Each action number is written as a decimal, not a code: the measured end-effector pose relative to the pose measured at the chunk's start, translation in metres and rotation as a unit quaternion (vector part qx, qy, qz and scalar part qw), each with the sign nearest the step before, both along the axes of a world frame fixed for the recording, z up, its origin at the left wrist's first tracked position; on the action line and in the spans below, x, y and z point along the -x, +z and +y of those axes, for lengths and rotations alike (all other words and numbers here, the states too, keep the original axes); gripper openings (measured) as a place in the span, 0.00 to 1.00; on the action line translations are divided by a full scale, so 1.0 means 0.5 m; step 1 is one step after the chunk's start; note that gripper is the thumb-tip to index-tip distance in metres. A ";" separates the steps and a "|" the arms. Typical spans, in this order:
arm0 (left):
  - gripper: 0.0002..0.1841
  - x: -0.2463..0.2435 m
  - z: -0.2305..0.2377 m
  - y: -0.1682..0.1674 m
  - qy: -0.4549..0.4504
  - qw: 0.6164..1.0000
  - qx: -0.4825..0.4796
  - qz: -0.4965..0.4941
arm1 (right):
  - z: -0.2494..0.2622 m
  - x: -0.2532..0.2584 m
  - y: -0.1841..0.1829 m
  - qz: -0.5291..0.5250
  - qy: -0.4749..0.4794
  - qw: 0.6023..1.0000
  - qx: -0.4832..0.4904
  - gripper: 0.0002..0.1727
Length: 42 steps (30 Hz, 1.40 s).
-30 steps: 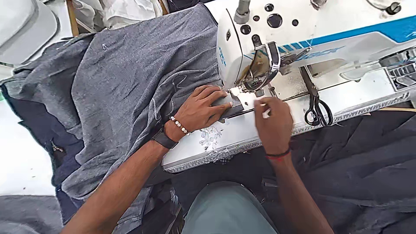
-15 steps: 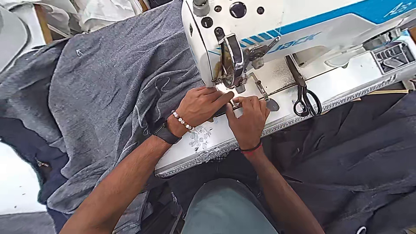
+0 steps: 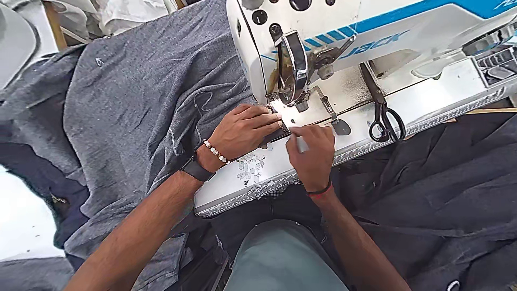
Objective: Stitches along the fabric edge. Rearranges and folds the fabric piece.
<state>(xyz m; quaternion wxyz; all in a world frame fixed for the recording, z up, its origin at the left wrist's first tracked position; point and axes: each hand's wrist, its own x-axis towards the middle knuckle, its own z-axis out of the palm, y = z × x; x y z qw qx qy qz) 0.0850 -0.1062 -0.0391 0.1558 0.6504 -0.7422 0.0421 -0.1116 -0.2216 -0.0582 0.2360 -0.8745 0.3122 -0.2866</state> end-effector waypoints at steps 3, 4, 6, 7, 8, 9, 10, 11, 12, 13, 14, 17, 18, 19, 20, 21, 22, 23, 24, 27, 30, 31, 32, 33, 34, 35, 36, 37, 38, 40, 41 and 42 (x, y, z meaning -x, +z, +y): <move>0.20 0.010 0.010 -0.004 0.027 0.999 0.002 -0.030 | -0.010 -0.014 0.014 0.027 -0.037 0.998 -0.045 0.10; 0.20 0.015 0.011 -0.007 0.033 0.999 0.007 -0.036 | -0.010 -0.019 0.022 0.055 -0.039 0.995 -0.067 0.12; 0.19 0.020 0.011 -0.010 0.043 0.998 0.014 -0.037 | -0.011 -0.031 0.037 0.095 -0.044 0.990 -0.099 0.12; 0.19 0.020 0.011 -0.010 0.048 0.998 0.017 -0.036 | -0.010 -0.037 0.041 0.102 -0.046 0.988 -0.105 0.12; 0.19 0.021 0.012 -0.010 0.050 0.998 0.020 -0.035 | -0.008 -0.042 0.044 0.111 -0.049 0.987 -0.105 0.12; 0.19 0.021 0.013 -0.011 0.052 0.998 0.022 -0.036 | -0.005 -0.045 0.046 0.121 -0.051 0.986 -0.099 0.11; 0.19 0.021 0.014 -0.012 0.054 0.998 0.023 -0.039 | -0.001 -0.049 0.046 0.129 -0.054 0.987 -0.083 0.11; 0.19 0.018 0.014 -0.013 0.055 0.997 0.023 -0.042 | 0.005 -0.055 0.043 0.131 -0.056 0.988 -0.058 0.10; 0.19 0.017 0.015 -0.013 0.055 0.997 0.020 -0.044 | 0.012 -0.060 0.036 0.129 -0.061 0.990 -0.019 0.10; 0.20 0.016 0.016 -0.014 0.056 0.997 0.018 -0.044 | 0.019 -0.063 0.028 0.121 -0.063 0.990 0.025 0.09; 0.20 0.014 0.017 -0.014 0.056 0.997 0.014 -0.043 | 0.025 -0.065 0.019 0.106 -0.061 0.990 0.068 0.09; 0.20 0.008 0.017 -0.011 0.051 0.998 -0.001 -0.033 | 0.038 -0.061 0.008 0.074 -0.037 0.987 0.141 0.10; 0.19 0.006 0.015 -0.011 0.046 0.999 0.000 -0.029 | 0.039 -0.059 0.008 0.069 -0.028 0.986 0.152 0.10; 0.19 0.004 0.013 -0.011 0.040 0.999 0.001 -0.027 | 0.040 -0.055 0.007 0.068 -0.017 0.985 0.157 0.10; 0.18 0.002 0.012 -0.011 0.035 0.999 0.002 -0.027 | 0.041 -0.051 0.006 0.071 -0.003 0.985 0.159 0.10; 0.18 0.000 0.012 -0.010 0.027 0.999 0.006 -0.026 | 0.044 -0.046 0.004 0.077 0.013 0.984 0.158 0.11; 0.18 -0.004 0.013 -0.009 0.019 0.999 0.010 -0.025 | 0.046 -0.041 0.004 0.084 0.027 0.984 0.155 0.10; 0.20 -0.008 0.014 -0.010 0.012 1.000 0.014 -0.025 | 0.048 -0.036 0.006 0.092 0.040 0.984 0.146 0.11; 0.20 -0.012 0.015 -0.010 0.008 1.000 0.017 -0.024 | 0.049 -0.029 0.010 0.102 0.052 0.985 0.132 0.13; 0.20 -0.021 0.022 -0.006 0.000 1.000 0.014 -0.022 | 0.041 -0.005 0.026 0.094 0.072 0.991 0.054 0.17; 0.21 -0.016 0.024 -0.008 0.010 0.999 0.018 -0.036 | 0.013 0.006 0.026 0.029 0.051 0.998 0.011 0.13; 0.20 -0.012 0.024 -0.008 0.020 0.999 0.021 -0.042 | 0.002 0.005 0.024 0.027 0.055 0.998 0.015 0.13; 0.19 -0.004 0.023 -0.008 0.033 0.998 0.024 -0.041 | -0.008 0.004 0.022 0.030 0.069 0.997 0.020 0.14; 0.18 0.006 0.022 -0.008 0.050 0.998 0.025 -0.029 | -0.015 0.001 0.020 0.030 0.085 0.996 0.026 0.14; 0.16 0.017 0.020 -0.010 0.073 0.997 0.025 -0.007 | -0.021 -0.003 0.019 0.032 0.102 0.994 0.033 0.13; 0.15 0.026 0.016 -0.012 0.099 0.994 0.022 0.028 | -0.026 -0.009 0.018 0.038 0.116 0.992 0.042 0.13; 0.14 0.034 0.012 -0.015 0.124 0.990 0.021 0.069 | -0.029 -0.014 0.016 0.038 0.126 0.990 0.051 0.12; 0.13 0.040 0.010 -0.017 0.145 0.984 0.020 0.105 | -0.030 -0.019 0.013 0.033 0.131 0.989 0.057 0.11; 0.13 0.044 0.009 -0.017 0.158 0.979 0.016 0.129 | -0.031 -0.022 0.010 0.028 0.133 0.989 0.064 0.10; 0.13 0.046 0.012 -0.017 0.166 0.976 0.006 0.143 | -0.031 -0.024 0.004 0.017 0.132 0.988 0.074 0.10; 0.14 0.046 0.015 -0.018 0.161 0.977 0.006 0.141 | -0.029 -0.022 0.001 0.012 0.130 0.988 0.081 0.10; 0.15 0.044 0.019 -0.018 0.156 0.978 0.014 0.135 | -0.027 -0.018 -0.001 0.007 0.129 0.988 0.089 0.10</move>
